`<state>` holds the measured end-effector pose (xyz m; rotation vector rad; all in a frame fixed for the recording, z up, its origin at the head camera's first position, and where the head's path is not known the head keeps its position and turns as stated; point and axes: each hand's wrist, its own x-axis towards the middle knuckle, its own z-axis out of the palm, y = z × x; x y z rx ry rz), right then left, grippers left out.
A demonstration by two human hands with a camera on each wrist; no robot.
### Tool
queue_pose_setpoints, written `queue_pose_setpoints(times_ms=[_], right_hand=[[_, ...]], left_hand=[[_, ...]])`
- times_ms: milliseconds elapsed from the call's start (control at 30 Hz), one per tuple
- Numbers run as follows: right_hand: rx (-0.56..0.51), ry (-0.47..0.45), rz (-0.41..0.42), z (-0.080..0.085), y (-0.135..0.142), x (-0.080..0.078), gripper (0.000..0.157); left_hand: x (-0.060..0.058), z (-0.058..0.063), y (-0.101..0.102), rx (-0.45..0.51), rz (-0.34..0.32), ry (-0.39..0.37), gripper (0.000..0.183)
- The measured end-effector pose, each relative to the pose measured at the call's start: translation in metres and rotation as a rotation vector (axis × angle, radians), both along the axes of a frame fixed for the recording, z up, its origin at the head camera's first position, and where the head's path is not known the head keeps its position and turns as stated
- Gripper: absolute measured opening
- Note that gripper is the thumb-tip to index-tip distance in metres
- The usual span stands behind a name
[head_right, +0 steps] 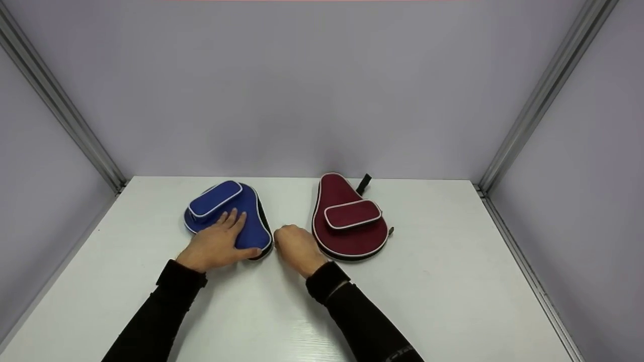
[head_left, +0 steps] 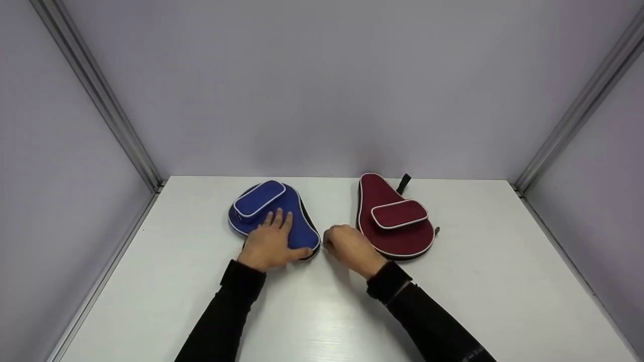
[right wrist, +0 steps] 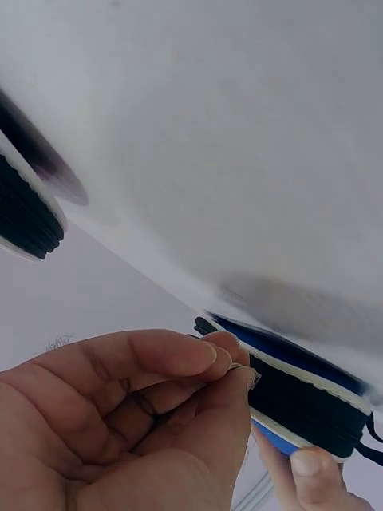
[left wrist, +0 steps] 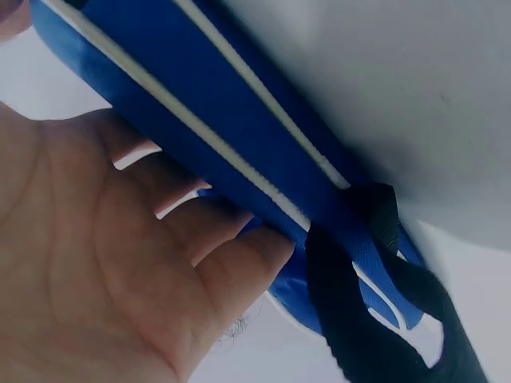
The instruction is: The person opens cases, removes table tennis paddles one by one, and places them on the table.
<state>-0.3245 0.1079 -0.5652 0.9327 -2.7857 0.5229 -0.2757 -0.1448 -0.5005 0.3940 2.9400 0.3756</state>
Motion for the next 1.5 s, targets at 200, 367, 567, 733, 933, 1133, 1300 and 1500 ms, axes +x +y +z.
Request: queue_pose_setpoints(times_ms=[200,367,567,733,933,1133,1300,1500], right_hand=[[-0.009,-0.014,-0.004,0.040,-0.008,0.032,0.017],[-0.033,0.026,-0.011,0.015,0.000,0.015,0.021],[-0.021,0.013,-0.048,0.025,0.002,0.019,0.021],[-0.027,0.068,-0.086,0.012,0.011,0.008,0.017],[-0.011,0.052,-0.107,0.000,0.015,-0.004,0.015],[0.055,0.021,-0.118,-0.003,0.017,-0.008,0.014],[0.089,-0.003,-0.136,-0.004,0.019,-0.007,0.011],[0.120,0.002,-0.125,-0.007,0.022,-0.006,0.017]], left_hand=[[0.002,0.001,0.001,-0.030,0.015,0.043,0.120],[0.006,0.005,0.004,-0.078,0.027,0.076,0.117],[0.013,0.013,0.011,-0.130,0.056,0.083,0.111],[0.022,0.020,0.016,-0.183,0.060,0.093,0.106],[0.026,0.028,0.017,-0.187,0.029,0.090,0.095],[0.023,0.028,0.016,-0.134,-0.079,0.100,0.094],[0.019,0.021,0.019,-0.065,-0.175,0.132,0.092],[0.000,-0.013,0.015,0.009,-0.207,0.199,0.090]])
